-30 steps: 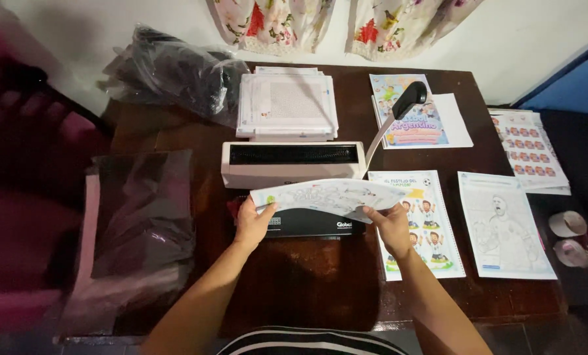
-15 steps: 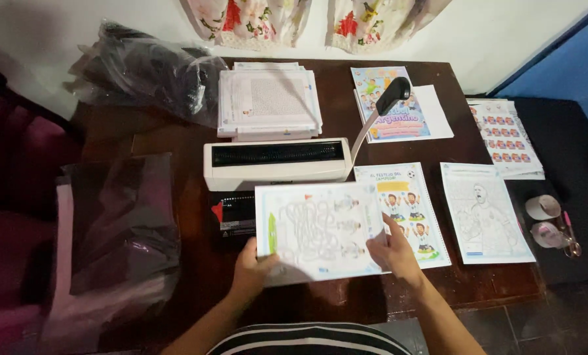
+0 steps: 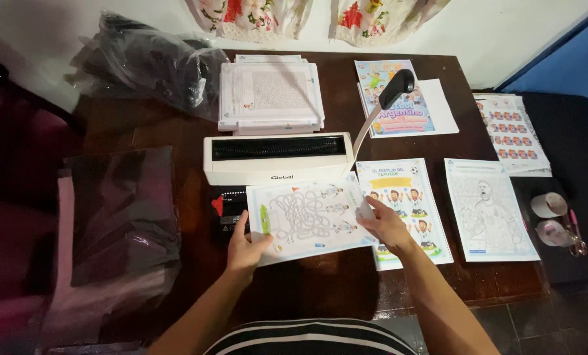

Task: The person removes a black cover sheet from a plastic sleeve and places it on a table. They then gather a stack of printed papers, including a colorful cover page and various worksheets, and arrange them in order. Finally, the person uses a manual spiral binding machine to punch holes and insert a coil, securing the documents into a booklet.

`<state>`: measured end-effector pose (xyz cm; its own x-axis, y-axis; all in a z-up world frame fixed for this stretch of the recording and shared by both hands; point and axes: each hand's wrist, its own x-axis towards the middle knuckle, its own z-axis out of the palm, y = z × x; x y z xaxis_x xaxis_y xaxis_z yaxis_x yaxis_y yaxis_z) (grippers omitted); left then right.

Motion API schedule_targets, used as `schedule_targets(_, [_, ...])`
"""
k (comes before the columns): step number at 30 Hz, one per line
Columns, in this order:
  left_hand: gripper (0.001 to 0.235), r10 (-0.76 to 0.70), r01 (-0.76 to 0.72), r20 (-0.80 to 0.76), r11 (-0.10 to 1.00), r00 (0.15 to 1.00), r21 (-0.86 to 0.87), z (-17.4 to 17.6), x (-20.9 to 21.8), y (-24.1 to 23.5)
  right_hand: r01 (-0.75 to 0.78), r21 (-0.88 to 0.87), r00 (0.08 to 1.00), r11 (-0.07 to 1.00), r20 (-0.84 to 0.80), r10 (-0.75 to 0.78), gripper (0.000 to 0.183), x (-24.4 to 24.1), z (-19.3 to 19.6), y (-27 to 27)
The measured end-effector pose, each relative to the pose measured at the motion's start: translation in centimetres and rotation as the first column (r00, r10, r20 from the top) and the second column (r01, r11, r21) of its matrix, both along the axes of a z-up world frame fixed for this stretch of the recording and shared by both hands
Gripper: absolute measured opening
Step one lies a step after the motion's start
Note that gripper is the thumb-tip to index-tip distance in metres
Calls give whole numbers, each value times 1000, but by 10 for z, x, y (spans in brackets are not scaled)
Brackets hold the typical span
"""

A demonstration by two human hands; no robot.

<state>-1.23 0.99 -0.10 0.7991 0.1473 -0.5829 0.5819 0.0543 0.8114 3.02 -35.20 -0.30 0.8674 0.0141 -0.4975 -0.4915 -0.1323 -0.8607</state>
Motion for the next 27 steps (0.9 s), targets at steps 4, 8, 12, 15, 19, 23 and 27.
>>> schedule_targets(4, [91, -11, -8, 158, 993, 987, 121, -42, 10, 21, 25, -65, 996, 998, 85, -20, 82, 1, 2, 29])
schedule_targets(8, [82, -168, 78, 151, 877, 974, 474, -29, 9, 44, 31, -397, 982, 917, 183, 46, 75, -3, -3, 52])
schedule_targets(12, [87, -371, 209, 71, 660, 926, 721, 23, -8, 42, -34, -447, 989, 894, 117, 96, 61, -5, 4, 66])
schedule_targets(15, [104, -620, 264, 33, 380, 784, 886, 17, -15, 34, 52, -489, 976, 871, 208, 58, 85, -1, -31, 70])
schedule_targets(19, [110, -821, 232, -63, 86, 568, 969, 7, -10, 18, 34, -547, 966, 836, 233, 113, 86, -1, -42, 79])
schedule_targets(23, [94, -878, 142, 82, 168, 472, 975, -32, -2, 8, 16, -600, 969, 799, 206, 136, 86, 0, -44, 80])
schedule_targets(27, [88, -898, 89, 90, 141, 430, 986, -31, 1, 3, -13, -603, 965, 798, 202, 169, 89, 1, -32, 81])
